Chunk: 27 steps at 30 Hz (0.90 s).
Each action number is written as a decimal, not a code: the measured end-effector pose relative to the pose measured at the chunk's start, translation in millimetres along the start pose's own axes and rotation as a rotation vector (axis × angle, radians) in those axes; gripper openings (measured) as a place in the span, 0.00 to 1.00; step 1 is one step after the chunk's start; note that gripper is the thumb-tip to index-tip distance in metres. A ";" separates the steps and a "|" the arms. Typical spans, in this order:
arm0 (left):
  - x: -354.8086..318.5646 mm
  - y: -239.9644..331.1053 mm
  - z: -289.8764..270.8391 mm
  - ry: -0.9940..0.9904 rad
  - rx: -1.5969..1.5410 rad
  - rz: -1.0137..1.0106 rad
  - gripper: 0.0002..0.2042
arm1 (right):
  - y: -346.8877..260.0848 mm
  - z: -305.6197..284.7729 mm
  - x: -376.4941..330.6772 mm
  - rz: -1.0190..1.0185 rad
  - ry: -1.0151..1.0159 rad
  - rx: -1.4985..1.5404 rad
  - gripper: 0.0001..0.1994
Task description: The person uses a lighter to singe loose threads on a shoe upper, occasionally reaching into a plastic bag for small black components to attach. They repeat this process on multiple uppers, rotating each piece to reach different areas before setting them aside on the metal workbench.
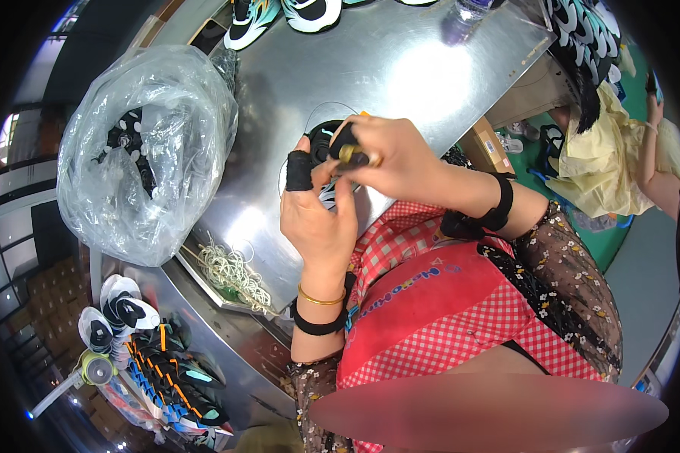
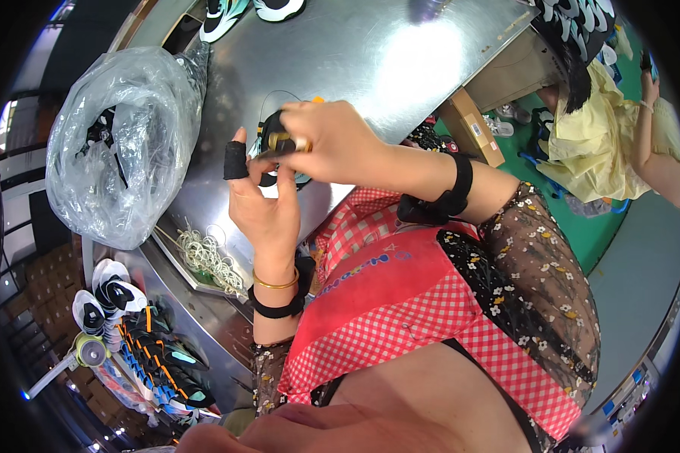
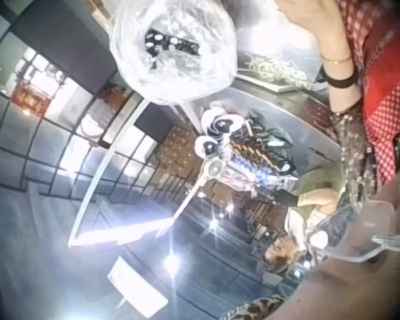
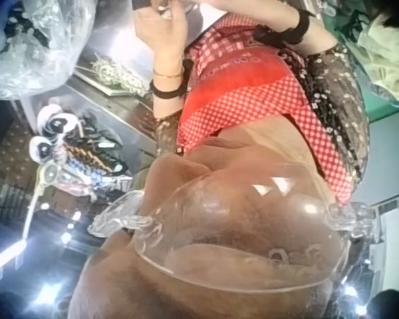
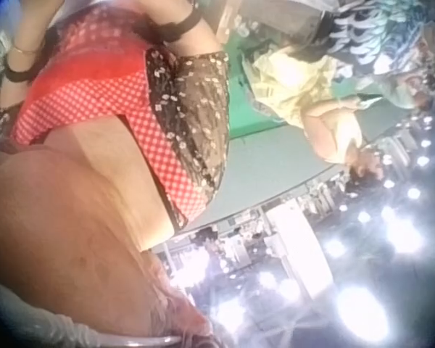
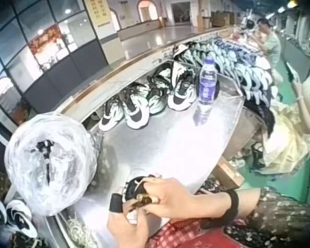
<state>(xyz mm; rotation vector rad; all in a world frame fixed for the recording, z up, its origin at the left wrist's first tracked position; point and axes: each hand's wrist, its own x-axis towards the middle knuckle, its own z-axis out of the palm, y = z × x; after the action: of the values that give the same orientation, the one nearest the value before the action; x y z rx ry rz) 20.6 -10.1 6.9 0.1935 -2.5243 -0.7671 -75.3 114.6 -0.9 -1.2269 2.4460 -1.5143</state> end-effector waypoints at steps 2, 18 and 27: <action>-4.3 -5.8 6.6 0.083 -0.325 -0.266 0.23 | -1.7 -11.3 4.0 0.407 0.085 0.741 0.12; -1.9 -35.1 38.9 -0.116 -1.129 -0.559 0.10 | 46.6 -2.8 -36.6 0.022 -0.094 -0.134 0.13; -8.1 -28.9 40.8 -0.174 -1.134 -0.550 0.10 | 46.3 -5.5 -29.3 0.195 0.118 0.062 0.12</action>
<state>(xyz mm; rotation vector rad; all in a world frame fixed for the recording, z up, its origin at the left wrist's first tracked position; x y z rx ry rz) 7.2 -12.2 -42.0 0.4229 -1.7776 -2.3360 -85.3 147.3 -44.1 -0.8834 2.4824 -1.6353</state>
